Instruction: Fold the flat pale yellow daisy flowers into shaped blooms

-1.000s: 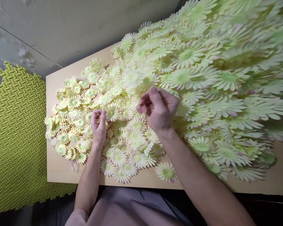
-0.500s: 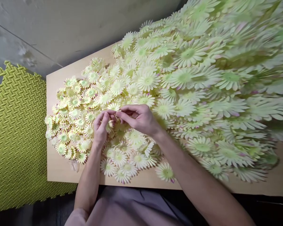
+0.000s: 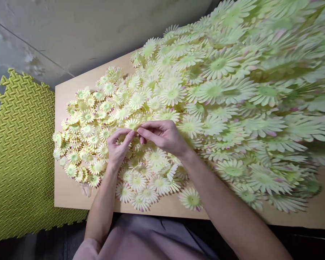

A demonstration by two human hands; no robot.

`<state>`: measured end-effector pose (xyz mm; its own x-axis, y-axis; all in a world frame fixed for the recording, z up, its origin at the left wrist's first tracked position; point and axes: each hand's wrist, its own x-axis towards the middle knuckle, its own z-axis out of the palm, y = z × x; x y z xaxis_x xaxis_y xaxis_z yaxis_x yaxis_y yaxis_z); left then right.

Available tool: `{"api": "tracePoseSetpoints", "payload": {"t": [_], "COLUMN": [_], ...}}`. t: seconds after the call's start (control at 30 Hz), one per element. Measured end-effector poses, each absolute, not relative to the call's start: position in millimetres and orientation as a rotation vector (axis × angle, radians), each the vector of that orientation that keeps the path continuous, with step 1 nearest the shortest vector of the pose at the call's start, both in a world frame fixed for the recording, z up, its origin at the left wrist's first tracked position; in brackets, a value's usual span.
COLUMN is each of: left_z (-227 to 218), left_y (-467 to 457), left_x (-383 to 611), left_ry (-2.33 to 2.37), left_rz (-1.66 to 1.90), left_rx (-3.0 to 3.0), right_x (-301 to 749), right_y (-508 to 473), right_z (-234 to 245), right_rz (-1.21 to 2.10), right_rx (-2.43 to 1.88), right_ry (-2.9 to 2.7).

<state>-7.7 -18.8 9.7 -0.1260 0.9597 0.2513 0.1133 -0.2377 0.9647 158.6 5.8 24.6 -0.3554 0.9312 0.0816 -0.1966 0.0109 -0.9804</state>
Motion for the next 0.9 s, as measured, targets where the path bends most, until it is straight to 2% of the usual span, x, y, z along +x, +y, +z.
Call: {"api": "tracePoseSetpoints", "payload": {"t": [0.9], "left_z": [4.2], "left_y": [-18.6], "left_x": [-10.2], "left_ry": [1.313], "left_rz": [1.435], "left_rx": [1.319], "right_x": [159.1], "right_y": [5.0], "right_z": [29.0], "right_rz": [1.483], "right_rx": [-0.913], "right_ry": [-1.420]}}
